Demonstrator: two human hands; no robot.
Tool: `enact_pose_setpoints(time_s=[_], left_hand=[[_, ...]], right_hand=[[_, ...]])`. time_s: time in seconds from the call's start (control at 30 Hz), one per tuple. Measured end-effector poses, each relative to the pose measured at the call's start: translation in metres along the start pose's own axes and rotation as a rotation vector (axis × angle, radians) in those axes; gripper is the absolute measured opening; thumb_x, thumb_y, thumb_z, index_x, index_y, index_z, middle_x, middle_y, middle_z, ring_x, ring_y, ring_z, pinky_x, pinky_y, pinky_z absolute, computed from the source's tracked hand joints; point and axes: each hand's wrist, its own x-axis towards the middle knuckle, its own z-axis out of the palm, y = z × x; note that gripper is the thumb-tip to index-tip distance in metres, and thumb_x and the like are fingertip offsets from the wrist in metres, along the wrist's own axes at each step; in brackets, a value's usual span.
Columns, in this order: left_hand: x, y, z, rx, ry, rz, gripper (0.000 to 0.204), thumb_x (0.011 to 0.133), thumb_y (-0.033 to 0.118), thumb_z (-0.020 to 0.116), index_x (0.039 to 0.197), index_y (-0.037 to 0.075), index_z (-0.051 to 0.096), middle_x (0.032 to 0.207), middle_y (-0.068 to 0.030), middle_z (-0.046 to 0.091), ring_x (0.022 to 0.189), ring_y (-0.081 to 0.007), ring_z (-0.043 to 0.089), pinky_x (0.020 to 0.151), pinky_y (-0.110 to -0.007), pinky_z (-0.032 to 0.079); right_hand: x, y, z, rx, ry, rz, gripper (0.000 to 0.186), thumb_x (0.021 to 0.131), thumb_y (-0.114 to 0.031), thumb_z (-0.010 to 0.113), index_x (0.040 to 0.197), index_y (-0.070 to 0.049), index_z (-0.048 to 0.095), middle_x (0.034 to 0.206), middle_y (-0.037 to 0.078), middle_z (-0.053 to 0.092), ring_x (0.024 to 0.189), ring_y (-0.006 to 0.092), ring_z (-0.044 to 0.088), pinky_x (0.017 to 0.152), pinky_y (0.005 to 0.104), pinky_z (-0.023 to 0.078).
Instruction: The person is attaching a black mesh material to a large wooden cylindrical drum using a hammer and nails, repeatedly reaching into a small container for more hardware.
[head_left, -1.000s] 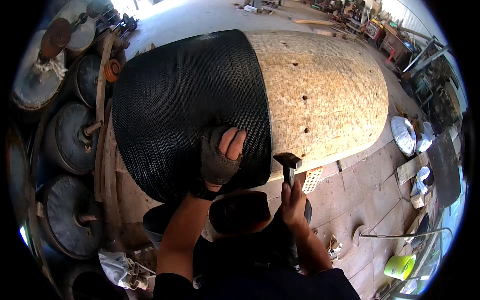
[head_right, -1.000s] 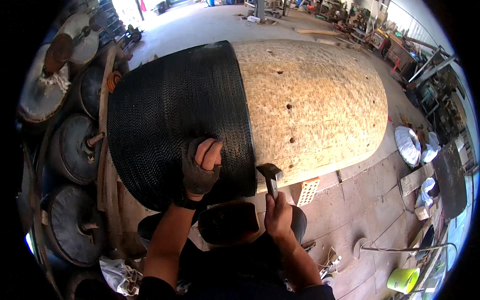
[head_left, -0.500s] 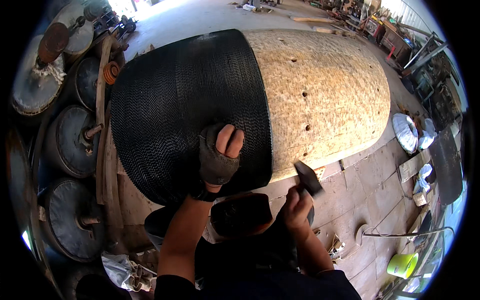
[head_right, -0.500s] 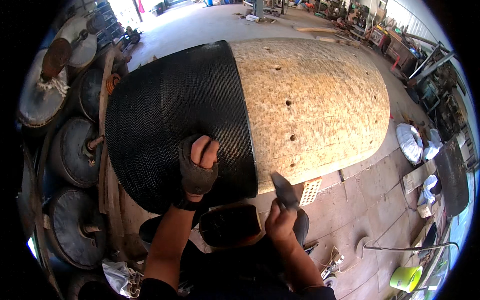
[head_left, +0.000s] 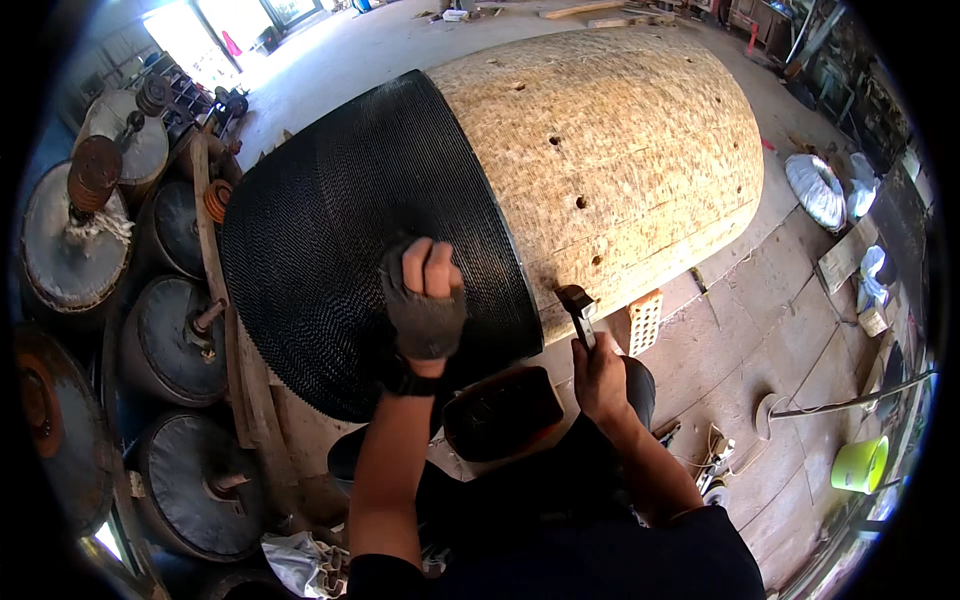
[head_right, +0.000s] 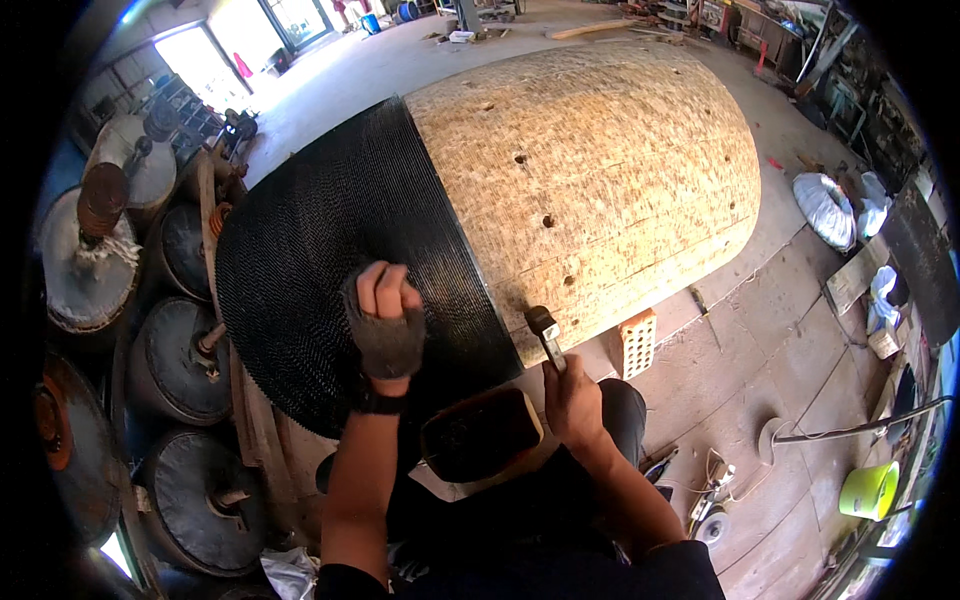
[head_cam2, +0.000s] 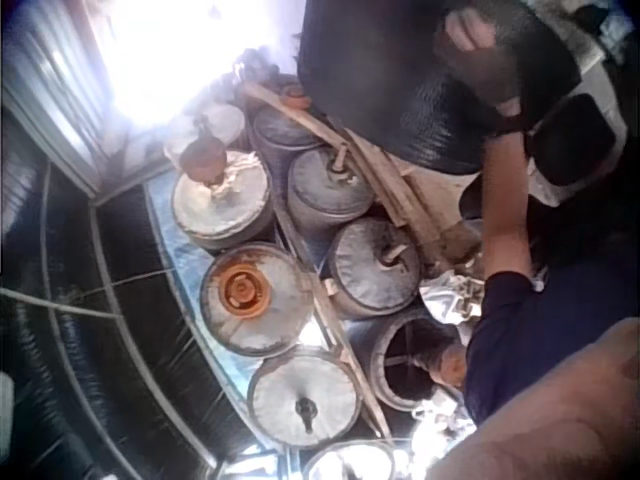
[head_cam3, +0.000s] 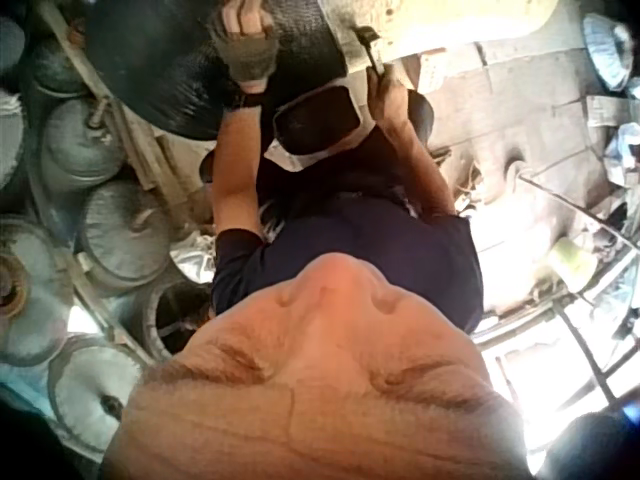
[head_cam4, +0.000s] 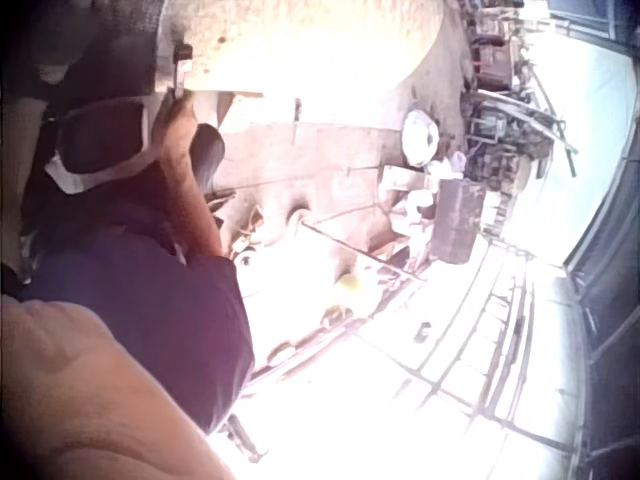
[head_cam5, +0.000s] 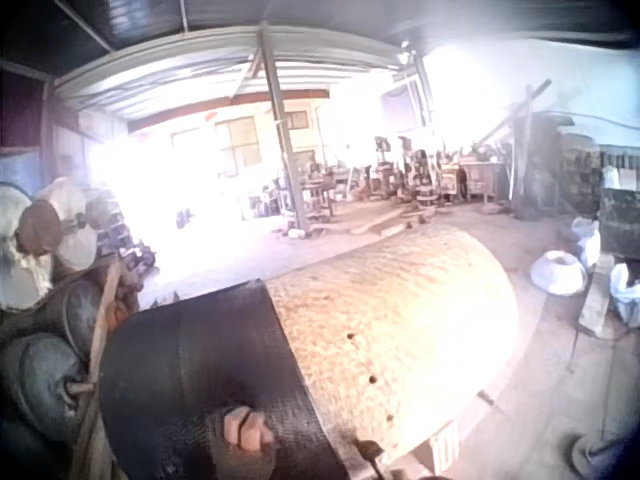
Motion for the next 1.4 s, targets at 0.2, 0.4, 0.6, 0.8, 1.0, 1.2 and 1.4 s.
enact_pose_setpoints(time_s=[0.2, 0.4, 0.6, 0.8, 1.0, 1.2, 1.4], left_hand=[[-0.059, 0.074, 0.01, -0.351, -0.148, -0.073, 0.038, 0.091, -0.002, 0.066, 0.128, 0.003, 0.058, 0.098, -0.0122, 0.069, 0.087, -0.0297, 0.066, 0.083, -0.044, 0.051], [-0.079, 0.085, 0.018, -0.36, -0.312, -0.174, 0.048, 0.086, -0.005, 0.065, 0.132, 0.004, 0.056, 0.099, -0.0121, 0.069, 0.09, -0.0309, 0.065, 0.087, -0.045, 0.048], [-0.069, 0.088, 0.012, -0.29, -0.415, -0.21, 0.053, 0.08, -0.004, 0.065, 0.132, 0.003, 0.056, 0.095, -0.0119, 0.068, 0.093, -0.0329, 0.061, 0.087, -0.048, 0.047], [-0.054, 0.106, 0.013, -0.202, -0.396, -0.317, 0.057, 0.078, 0.001, 0.067, 0.134, 0.003, 0.054, 0.087, -0.0104, 0.062, 0.09, -0.0336, 0.058, 0.087, -0.05, 0.045], [-0.07, 0.101, 0.025, -0.176, -0.34, -0.245, 0.063, 0.078, 0.003, 0.067, 0.138, -0.001, 0.046, 0.098, -0.0165, 0.06, 0.089, -0.0355, 0.056, 0.086, -0.052, 0.043], [-0.064, 0.111, 0.011, -0.147, -0.378, -0.277, 0.068, 0.08, 0.005, 0.068, 0.143, -0.004, 0.044, 0.111, -0.0193, 0.061, 0.102, -0.0387, 0.058, 0.095, -0.052, 0.044], [-0.121, 0.125, -0.037, -0.313, -0.464, -0.297, 0.063, 0.083, 0.011, 0.071, 0.14, -0.004, 0.05, 0.126, -0.0218, 0.06, 0.117, -0.0383, 0.057, 0.096, -0.049, 0.048]], right_hand=[[-0.022, 0.005, -0.005, 0.105, 0.029, 0.045, 0.021, 0.101, -0.021, 0.061, 0.107, -0.002, 0.054, 0.076, 0.027, 0.064, 0.071, 0.0498, 0.063, 0.057, 0.055, 0.048], [-0.03, 0.011, -0.002, 0.148, 0.006, 0.0, 0.019, 0.103, -0.019, 0.058, 0.109, -0.002, 0.054, 0.071, 0.022, 0.059, 0.062, 0.0415, 0.06, 0.054, 0.0482, 0.045], [-0.033, 0.001, -0.002, 0.196, 0.008, -0.024, 0.018, 0.104, -0.019, 0.057, 0.108, -0.001, 0.055, 0.068, 0.02, 0.058, 0.059, 0.0384, 0.059, 0.055, 0.0445, 0.044], [-0.035, -0.011, -0.005, 0.247, 0.026, -0.065, 0.017, 0.104, -0.016, 0.055, 0.109, 0.0, 0.054, 0.068, 0.021, 0.058, 0.059, 0.0394, 0.059, 0.054, 0.0448, 0.044], [-0.033, -0.011, -0.007, 0.129, -0.004, -0.057, 0.015, 0.103, -0.014, 0.054, 0.107, 0.0, 0.052, 0.068, 0.022, 0.059, 0.061, 0.0429, 0.061, 0.053, 0.0473, 0.045], [-0.031, -0.007, -0.002, -0.02, -0.012, -0.089, 0.014, 0.102, -0.012, 0.053, 0.106, 0.001, 0.053, 0.07, 0.023, 0.058, 0.06, 0.0433, 0.059, 0.054, 0.0451, 0.045], [-0.04, -0.01, -0.011, 0.152, 0.09, -0.118, 0.017, 0.098, -0.013, 0.059, 0.107, 0.0, 0.053, 0.072, 0.027, 0.063, 0.065, 0.0496, 0.062, 0.053, 0.0529, 0.047]])
